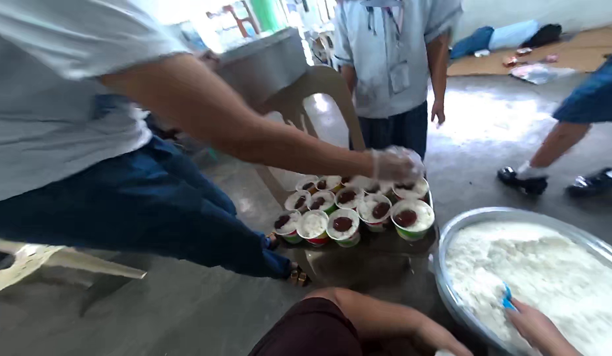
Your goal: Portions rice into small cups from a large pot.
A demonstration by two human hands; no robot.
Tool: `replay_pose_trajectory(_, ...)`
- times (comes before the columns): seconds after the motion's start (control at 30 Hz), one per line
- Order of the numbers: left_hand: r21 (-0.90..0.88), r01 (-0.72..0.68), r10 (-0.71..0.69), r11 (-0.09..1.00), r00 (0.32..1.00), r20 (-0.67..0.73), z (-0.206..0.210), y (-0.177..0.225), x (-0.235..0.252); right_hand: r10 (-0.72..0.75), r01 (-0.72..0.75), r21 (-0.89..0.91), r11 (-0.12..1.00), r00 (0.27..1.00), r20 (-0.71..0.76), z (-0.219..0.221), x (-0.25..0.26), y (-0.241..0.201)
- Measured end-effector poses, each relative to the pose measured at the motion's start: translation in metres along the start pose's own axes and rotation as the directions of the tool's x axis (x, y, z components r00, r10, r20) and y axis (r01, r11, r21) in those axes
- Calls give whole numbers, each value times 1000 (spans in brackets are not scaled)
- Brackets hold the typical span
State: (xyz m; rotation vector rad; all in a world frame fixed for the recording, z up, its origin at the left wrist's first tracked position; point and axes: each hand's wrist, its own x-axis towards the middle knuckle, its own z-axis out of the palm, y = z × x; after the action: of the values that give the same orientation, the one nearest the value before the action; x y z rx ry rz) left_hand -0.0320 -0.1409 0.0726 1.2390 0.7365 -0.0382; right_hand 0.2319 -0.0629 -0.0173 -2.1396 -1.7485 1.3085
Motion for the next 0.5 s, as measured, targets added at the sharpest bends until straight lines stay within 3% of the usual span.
replay_pose_trajectory(0.1,44,254,-257,966,961,100,-2,33,-12,115,-124,192,973,992,57,-4,-14,-21)
replay_pose_trajectory(0.17,64,313,-318,947,946,71,-11,47,-11,180,-210,349,913,977,117,-9,-17,-34)
replay_pose_trajectory(0.27,-122,149,-170,981,969,-179,-33,45,6,194,-245,658,712,969,152,-3,-8,-21)
replay_pose_trajectory(0.33,-228,-32,-68,973,906,-418,-51,38,27,155,-211,745,632,977,145,-9,-9,-15)
replay_pose_trajectory(0.4,-202,-151,6,968,815,-580,-71,38,51,139,-166,766,621,985,101,-24,-16,-15)
replay_pose_trajectory(0.47,-102,-133,32,986,747,-664,-98,37,40,140,-136,730,670,989,55,-21,-31,-49)
replay_pose_trajectory(0.5,-49,-104,41,993,719,-694,-100,47,61,131,-115,700,705,991,30,-38,-31,-44)
